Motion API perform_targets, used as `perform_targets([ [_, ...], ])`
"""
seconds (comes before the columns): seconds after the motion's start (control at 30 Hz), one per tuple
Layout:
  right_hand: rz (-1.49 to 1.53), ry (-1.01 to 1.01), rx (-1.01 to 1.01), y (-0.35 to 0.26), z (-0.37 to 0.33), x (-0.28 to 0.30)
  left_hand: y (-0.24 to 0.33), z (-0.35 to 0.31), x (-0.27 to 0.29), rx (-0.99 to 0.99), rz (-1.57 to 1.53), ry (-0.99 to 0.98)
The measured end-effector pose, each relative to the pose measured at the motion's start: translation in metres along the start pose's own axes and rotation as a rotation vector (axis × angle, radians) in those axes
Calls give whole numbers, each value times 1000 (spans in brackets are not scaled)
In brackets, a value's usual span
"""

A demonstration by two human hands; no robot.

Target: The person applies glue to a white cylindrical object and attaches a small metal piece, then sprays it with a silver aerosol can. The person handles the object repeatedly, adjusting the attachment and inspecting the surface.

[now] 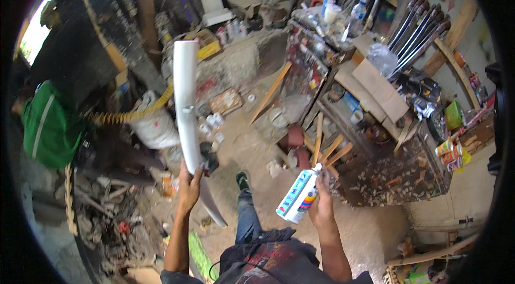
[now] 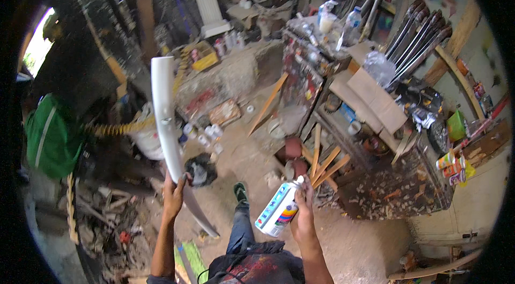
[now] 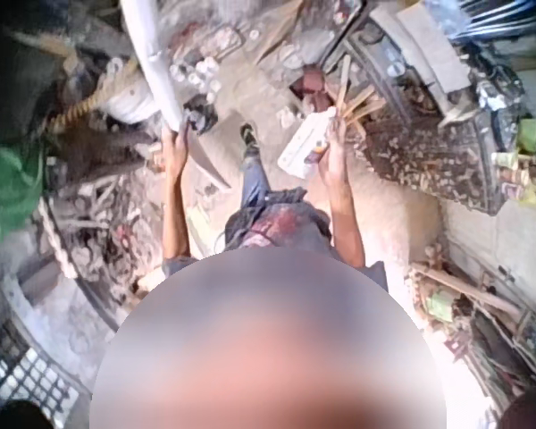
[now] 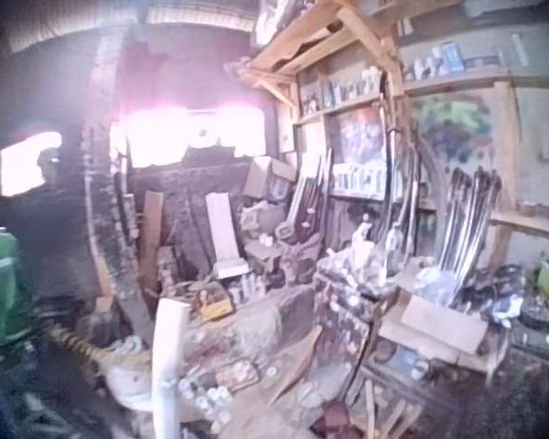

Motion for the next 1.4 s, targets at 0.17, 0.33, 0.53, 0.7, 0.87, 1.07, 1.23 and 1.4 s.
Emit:
perform_targets([
  [0.17, -45, -3, 54, -28, 140, -47, 12, 194, 11, -160, -33, -60],
  [0.33, -289, 186, 259, -121, 287, -111, 6, 354, 0, -147, -22, -62],
  [0.53, -558, 178, 823, -273, 413, -213, -1, 485, -7, -31, -29, -154],
  [0.7, -1055, 270, 1011, -333, 573, -272, -28, 535, -9, 34, 102, -223],
  [0.87, -1634, 233, 856, -349, 758, -272, -52, 576, -6, 91, 97, -172],
  [1.07, -2126, 205, 592, -332, 917, -221, -55, 625, -31, 73, 137, -175],
  [1.23, -2199, 95, 386, -344, 966, -194, -57, 650, -66, 197, 128, -182],
  [1.4, -2249, -29, 200, -356, 976, -191, -48, 685, -106, 101, 360, -232],
])
Point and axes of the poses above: each hand's wrist, its own z-axis towards the middle knuckle, its own x-axis out of the back of the hand, y = z × x, the point moved 4 cm from there along z, towards the middle knuckle, and after that the axes turned 2 degrees about -y, right-handed, at the moved point
